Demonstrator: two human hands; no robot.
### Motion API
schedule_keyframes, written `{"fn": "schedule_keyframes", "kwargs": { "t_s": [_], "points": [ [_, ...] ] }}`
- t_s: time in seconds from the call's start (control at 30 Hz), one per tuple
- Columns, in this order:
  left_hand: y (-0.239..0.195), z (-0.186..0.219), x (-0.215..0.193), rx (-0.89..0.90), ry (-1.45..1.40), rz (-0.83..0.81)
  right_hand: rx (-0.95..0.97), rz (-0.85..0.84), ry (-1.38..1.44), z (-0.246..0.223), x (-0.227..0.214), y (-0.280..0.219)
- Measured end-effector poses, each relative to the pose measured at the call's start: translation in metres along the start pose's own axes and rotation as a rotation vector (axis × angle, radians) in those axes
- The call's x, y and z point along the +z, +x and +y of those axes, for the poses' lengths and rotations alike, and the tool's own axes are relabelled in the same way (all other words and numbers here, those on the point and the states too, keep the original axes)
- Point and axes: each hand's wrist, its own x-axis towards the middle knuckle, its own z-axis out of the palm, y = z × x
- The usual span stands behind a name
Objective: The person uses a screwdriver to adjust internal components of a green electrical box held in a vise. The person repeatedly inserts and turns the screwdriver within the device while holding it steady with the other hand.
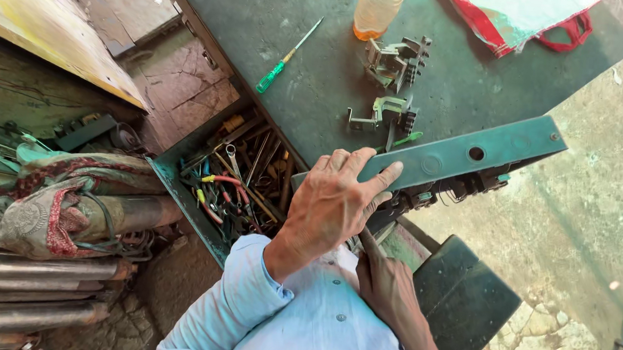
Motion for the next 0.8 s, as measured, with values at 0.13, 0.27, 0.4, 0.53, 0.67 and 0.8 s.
{"fn": "schedule_keyframes", "kwargs": {
  "t_s": [0.13, 0.27, 0.4, 0.53, 0.67, 0.8],
  "points": [
    [-0.011, 0.005, 0.006, 0.007, 0.012, -0.009, 0.028, -0.011, -0.032, 0.000, 0.007, -0.024],
    [-0.005, 0.001, 0.004, 0.014, -0.012, 0.008, 0.048, 0.014, 0.004, -0.003, 0.003, -0.010],
    [-0.011, 0.002, 0.006, 0.017, 0.000, 0.010, 0.020, 0.031, 0.009, -0.009, 0.005, -0.018],
    [-0.006, 0.001, 0.005, 0.015, 0.000, -0.003, 0.053, 0.023, 0.005, -0.010, 0.005, -0.010],
    [-0.004, -0.001, 0.006, 0.010, -0.009, 0.031, 0.050, 0.007, 0.060, -0.006, 0.003, 0.000],
    [-0.014, 0.004, 0.009, 0.017, -0.025, 0.003, 0.039, -0.014, 0.042, -0.004, 0.009, -0.017]
  ]
}}
